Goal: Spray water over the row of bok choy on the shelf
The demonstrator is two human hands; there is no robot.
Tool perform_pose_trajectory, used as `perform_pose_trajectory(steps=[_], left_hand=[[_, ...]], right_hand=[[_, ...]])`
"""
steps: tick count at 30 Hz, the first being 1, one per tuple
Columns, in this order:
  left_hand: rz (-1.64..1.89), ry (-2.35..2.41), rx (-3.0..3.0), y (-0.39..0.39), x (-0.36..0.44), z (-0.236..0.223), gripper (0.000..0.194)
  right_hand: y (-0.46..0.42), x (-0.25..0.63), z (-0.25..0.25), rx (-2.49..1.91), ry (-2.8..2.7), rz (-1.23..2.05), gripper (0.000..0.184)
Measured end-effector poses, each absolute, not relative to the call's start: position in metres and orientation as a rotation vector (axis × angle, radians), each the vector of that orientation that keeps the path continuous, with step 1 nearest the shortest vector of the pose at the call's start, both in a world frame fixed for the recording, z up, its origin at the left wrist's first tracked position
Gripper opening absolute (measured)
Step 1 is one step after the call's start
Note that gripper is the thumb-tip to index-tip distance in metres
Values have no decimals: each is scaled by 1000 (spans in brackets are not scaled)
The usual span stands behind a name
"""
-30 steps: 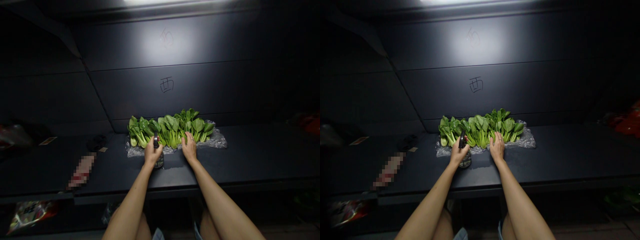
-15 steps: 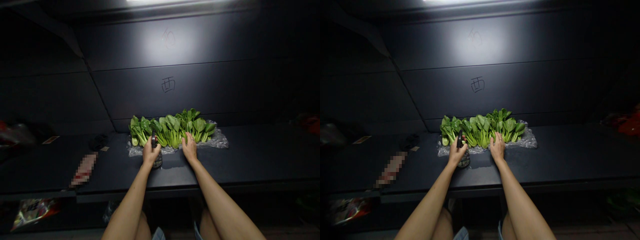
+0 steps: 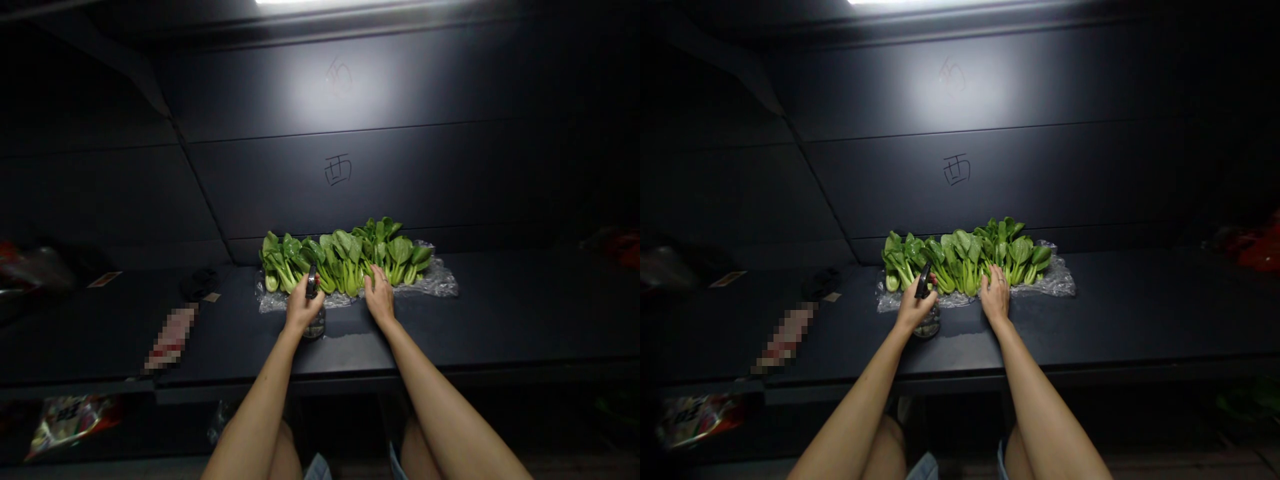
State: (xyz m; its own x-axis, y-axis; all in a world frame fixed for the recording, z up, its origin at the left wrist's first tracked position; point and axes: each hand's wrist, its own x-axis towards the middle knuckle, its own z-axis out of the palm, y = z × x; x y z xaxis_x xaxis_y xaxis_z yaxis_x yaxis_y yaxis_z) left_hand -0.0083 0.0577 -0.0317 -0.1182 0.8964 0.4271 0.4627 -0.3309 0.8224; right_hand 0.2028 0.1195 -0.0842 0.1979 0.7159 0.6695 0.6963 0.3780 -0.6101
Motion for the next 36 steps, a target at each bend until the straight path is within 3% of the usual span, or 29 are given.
perform_pose_trajectory(steps=[36], left_hand=[[1417,1509,1762,49,-14,-23,25]], right_hand=[[119,186,-91,-1365,-1537,8,39]])
